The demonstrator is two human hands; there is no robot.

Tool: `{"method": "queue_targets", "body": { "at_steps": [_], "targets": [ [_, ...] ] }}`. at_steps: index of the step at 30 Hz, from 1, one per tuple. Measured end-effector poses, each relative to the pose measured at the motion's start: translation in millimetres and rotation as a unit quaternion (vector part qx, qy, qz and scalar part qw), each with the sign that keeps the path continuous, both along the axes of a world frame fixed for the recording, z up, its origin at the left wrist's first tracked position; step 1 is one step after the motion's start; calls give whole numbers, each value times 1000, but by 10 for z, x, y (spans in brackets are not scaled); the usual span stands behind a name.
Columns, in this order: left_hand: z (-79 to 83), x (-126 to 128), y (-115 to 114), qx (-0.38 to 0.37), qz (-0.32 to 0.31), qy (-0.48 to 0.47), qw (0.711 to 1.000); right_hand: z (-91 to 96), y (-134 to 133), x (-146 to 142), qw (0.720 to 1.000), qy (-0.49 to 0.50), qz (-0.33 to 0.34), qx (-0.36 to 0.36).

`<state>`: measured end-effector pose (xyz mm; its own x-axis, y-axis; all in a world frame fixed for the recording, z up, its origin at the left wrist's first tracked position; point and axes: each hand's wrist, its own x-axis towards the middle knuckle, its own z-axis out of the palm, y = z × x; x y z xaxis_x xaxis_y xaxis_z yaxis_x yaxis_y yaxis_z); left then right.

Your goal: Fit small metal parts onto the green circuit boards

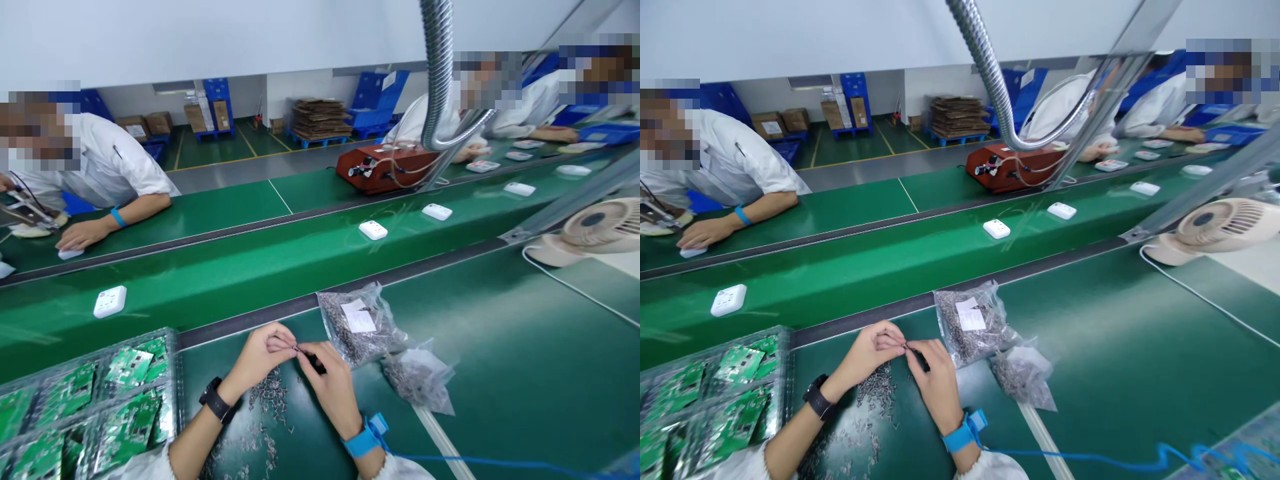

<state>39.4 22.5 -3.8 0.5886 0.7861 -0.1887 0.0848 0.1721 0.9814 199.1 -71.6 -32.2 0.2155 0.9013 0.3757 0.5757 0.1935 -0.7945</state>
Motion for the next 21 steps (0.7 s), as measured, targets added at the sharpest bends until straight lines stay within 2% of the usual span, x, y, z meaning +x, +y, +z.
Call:
{"method": "queue_targets", "body": {
  "at_steps": [10, 21],
  "targets": [
    [-26, -3, 13, 32, -2, -9, 999, -37, 15, 0, 998, 51, -15, -41],
    [49, 6, -22, 101, -32, 15, 994, -6, 39, -24, 978, 185, 17, -99]
  ]
}}
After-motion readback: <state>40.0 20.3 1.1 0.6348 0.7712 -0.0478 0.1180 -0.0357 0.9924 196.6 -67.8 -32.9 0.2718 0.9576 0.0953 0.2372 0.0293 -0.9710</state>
